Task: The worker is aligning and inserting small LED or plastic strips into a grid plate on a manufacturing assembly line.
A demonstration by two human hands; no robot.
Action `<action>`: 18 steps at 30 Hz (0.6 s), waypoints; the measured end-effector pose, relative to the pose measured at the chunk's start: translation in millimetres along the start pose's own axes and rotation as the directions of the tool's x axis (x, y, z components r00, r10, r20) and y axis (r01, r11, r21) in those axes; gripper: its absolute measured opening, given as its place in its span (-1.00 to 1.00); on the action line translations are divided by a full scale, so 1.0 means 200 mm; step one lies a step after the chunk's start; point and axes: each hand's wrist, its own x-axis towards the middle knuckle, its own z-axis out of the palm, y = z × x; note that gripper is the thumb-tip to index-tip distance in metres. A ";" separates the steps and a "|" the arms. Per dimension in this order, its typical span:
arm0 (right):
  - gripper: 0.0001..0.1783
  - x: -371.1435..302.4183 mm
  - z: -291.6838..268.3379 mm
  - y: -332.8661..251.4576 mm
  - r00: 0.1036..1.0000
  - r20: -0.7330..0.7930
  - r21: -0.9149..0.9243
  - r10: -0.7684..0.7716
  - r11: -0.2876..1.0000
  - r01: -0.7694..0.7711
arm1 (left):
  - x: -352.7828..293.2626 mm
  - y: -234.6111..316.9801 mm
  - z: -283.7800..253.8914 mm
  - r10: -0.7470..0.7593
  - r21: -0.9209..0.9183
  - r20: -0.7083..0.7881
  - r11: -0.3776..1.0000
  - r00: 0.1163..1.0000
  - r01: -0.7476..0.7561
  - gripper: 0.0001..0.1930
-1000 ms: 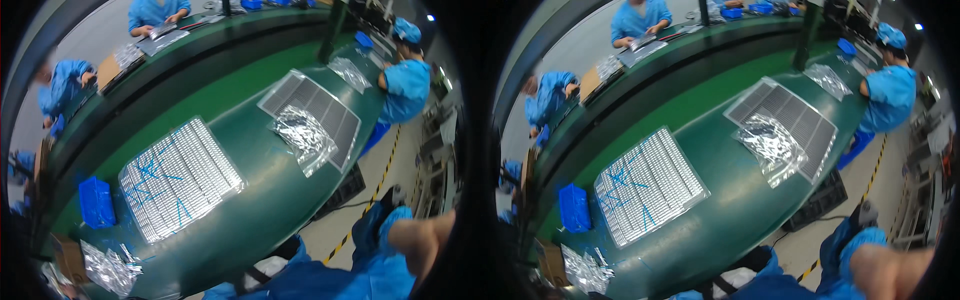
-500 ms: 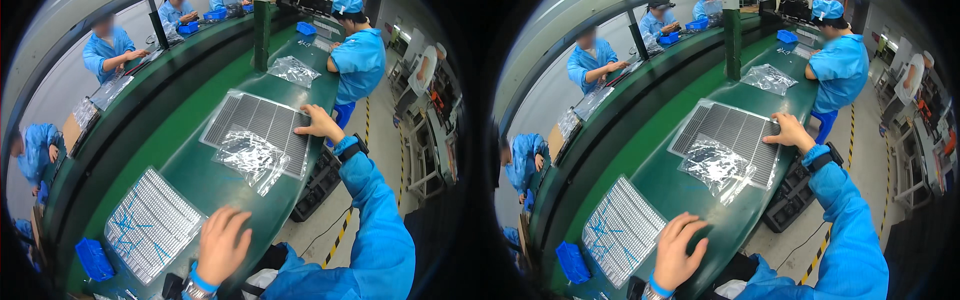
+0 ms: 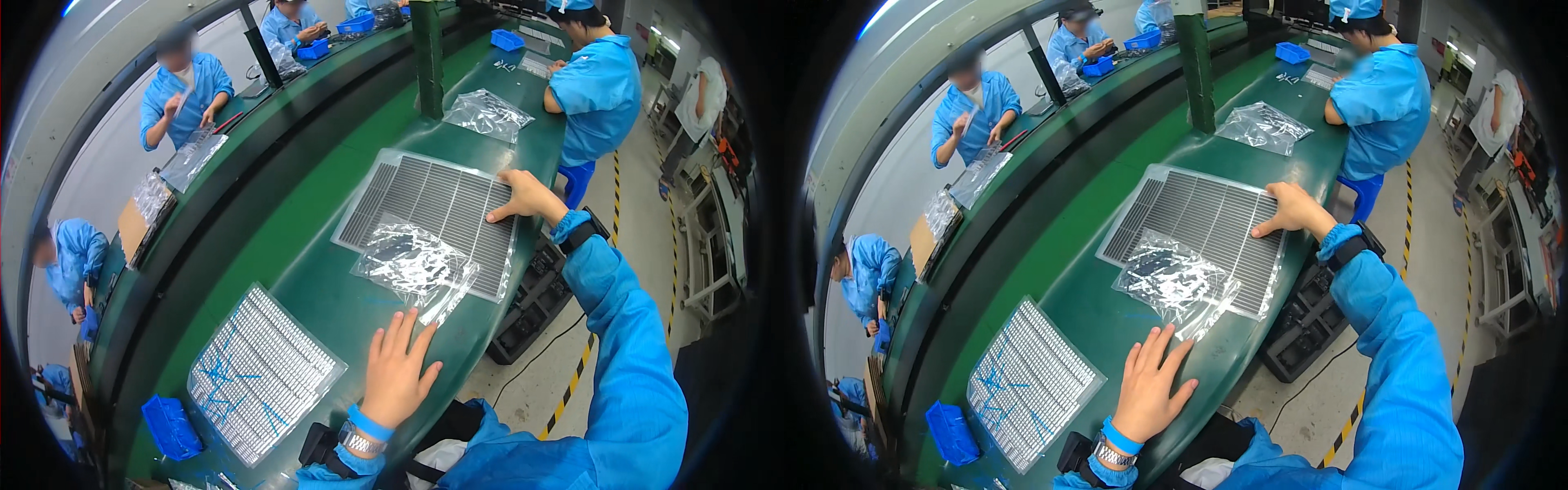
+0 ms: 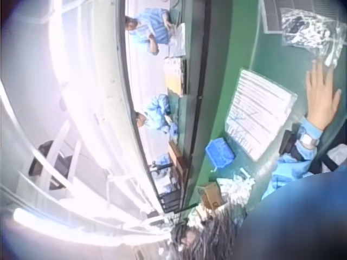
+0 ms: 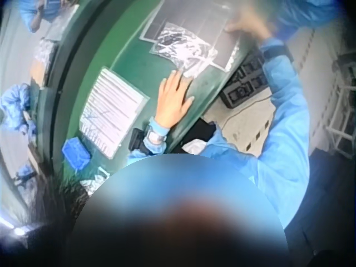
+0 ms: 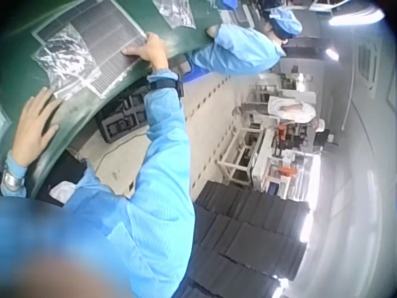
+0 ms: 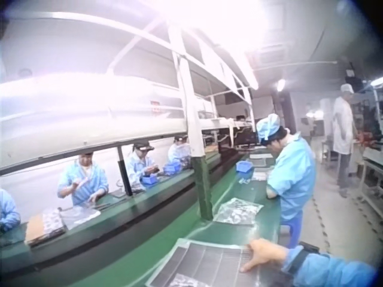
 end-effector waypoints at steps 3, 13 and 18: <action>-0.39 0.00 -0.04 -0.03 0.999 -0.042 0.106 0.003 0.994 0.001 | -0.01 -0.01 0.00 0.005 -0.010 0.000 1.000 1.000 -0.005 -0.35; -0.61 0.01 -0.11 -0.03 0.991 -0.119 0.360 -0.066 0.927 0.105 | 0.04 -0.01 0.01 0.009 0.077 -0.053 0.997 0.999 -0.005 -0.37; -0.63 0.05 0.00 0.09 0.989 -0.147 0.328 -0.007 0.943 0.055 | 0.03 -0.01 0.00 0.002 0.152 -0.035 0.988 0.999 0.004 -0.38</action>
